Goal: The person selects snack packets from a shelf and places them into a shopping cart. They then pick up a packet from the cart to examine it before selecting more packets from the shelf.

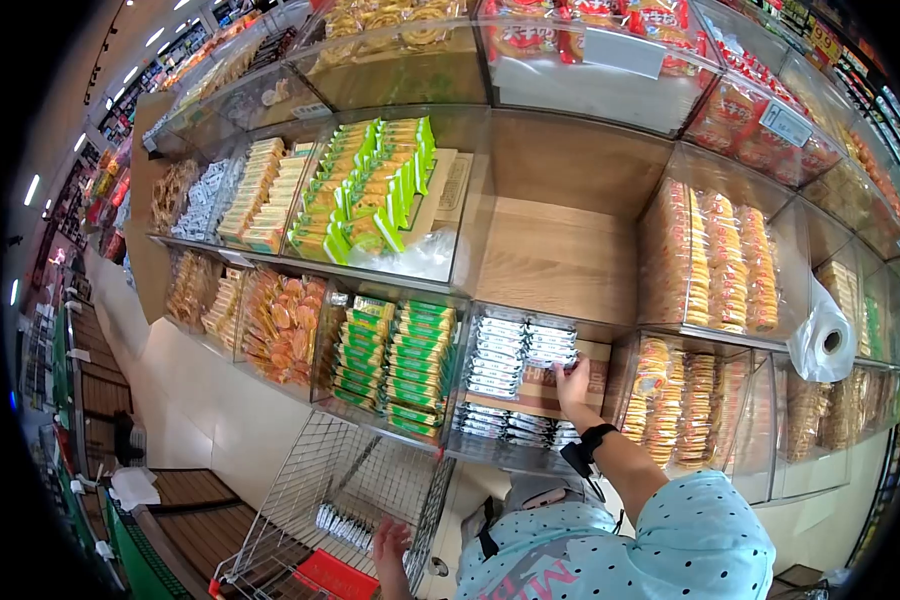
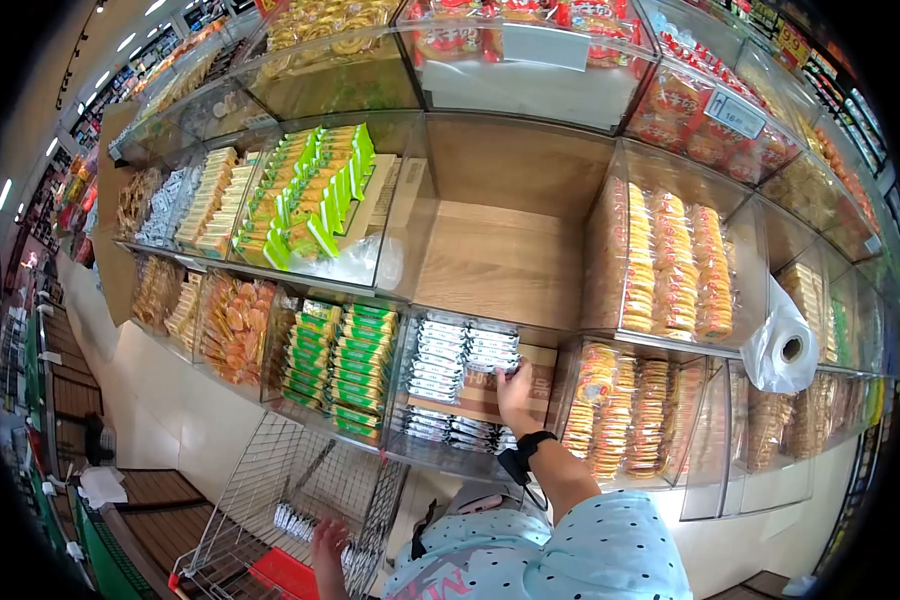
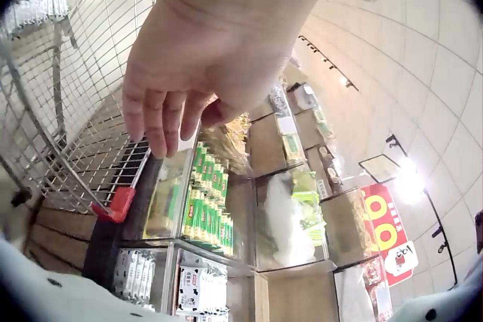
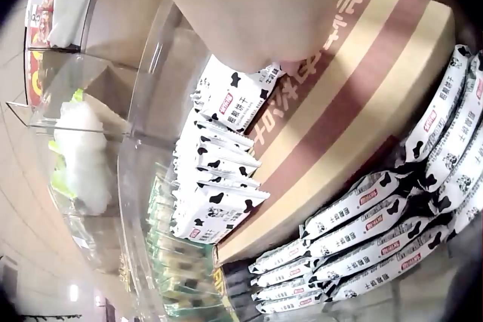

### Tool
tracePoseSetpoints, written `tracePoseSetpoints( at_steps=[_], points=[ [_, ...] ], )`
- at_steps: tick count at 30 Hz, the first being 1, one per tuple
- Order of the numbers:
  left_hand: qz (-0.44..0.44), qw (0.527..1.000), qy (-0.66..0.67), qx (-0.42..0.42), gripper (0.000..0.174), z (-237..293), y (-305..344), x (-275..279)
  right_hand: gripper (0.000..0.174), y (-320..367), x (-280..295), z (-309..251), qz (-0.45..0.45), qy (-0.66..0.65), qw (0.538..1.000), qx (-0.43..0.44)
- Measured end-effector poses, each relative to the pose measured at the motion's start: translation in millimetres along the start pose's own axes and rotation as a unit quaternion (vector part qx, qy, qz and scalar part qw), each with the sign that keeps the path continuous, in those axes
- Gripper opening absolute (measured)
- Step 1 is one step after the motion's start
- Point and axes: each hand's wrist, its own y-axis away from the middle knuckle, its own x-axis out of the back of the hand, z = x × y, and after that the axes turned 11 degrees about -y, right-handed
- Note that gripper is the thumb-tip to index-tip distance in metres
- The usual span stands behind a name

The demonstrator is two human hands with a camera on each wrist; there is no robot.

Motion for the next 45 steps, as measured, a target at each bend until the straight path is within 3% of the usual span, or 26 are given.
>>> tracePoseSetpoints(
  at_steps=[1,4,5,12,15,18,20,21,22,23,24,27,28,33,35,40,42,45],
  points=[
    [0.0,1.0,-0.002,0.004,0.033,-4,0,2,0.047,0,1,-3,-0.009,-0.032,0.999,-0.036],
    [0.022,0.999,-0.002,0.026,0.034,-9,8,4,0.05,-1,6,-16,-0.021,0.005,0.999,-0.03],
    [0.01,1.0,-0.004,0.015,0.034,-14,10,8,0.055,-2,7,-16,-0.041,-0.024,0.996,-0.076],
    [0.049,0.997,0.028,0.044,0.03,-32,27,30,0.07,8,11,-25,-0.036,0.036,0.995,-0.083],
    [0.04,0.999,-0.015,0.018,0.026,-30,32,49,0.065,14,15,-23,0.007,0.047,0.999,-0.023],
    [0.066,0.97,-0.145,-0.186,0.022,17,48,74,0.055,25,21,-83,-0.012,-0.002,0.995,0.094],
    [0.097,0.933,-0.214,-0.274,0.021,85,84,79,0.054,39,20,-130,-0.089,-0.052,0.992,0.078],
    [0.068,0.899,-0.251,-0.352,0.021,120,108,81,0.053,47,15,-141,-0.097,-0.013,0.972,0.212],
    [0.039,0.858,-0.292,-0.419,0.022,155,133,82,0.052,58,8,-144,-0.164,-0.096,0.967,0.168],
    [-0.097,0.841,-0.255,-0.467,0.026,187,155,83,0.051,74,5,-161,-0.191,-0.096,0.952,0.218],
    [-0.222,0.806,-0.2,-0.511,0.029,177,158,87,0.05,93,4,-182,-0.215,-0.1,0.934,0.266],
    [-0.28,0.696,-0.091,-0.654,0.03,181,202,75,0.047,160,-1,-219,-0.305,-0.156,0.908,0.24],
    [-0.275,0.688,-0.078,-0.667,0.029,174,212,80,0.046,181,-3,-225,-0.328,-0.157,0.898,0.248],
    [-0.222,0.709,-0.06,-0.667,0.028,135,242,130,0.043,275,-1,-241,-0.495,-0.162,0.817,0.247],
    [-0.179,0.727,-0.063,-0.66,0.027,121,251,153,0.04,300,-5,-242,-0.545,-0.134,0.778,0.281],
    [-0.036,0.791,-0.086,-0.605,0.026,89,267,214,0.035,352,-34,-262,-0.673,-0.107,0.695,0.23],
    [0.063,0.841,-0.113,-0.525,0.026,72,263,237,0.032,365,-56,-264,-0.722,-0.075,0.655,0.21],
    [0.239,0.916,-0.171,-0.273,0.025,26,217,257,0.028,393,-103,-242,-0.802,-0.016,0.576,0.159]
  ],
)
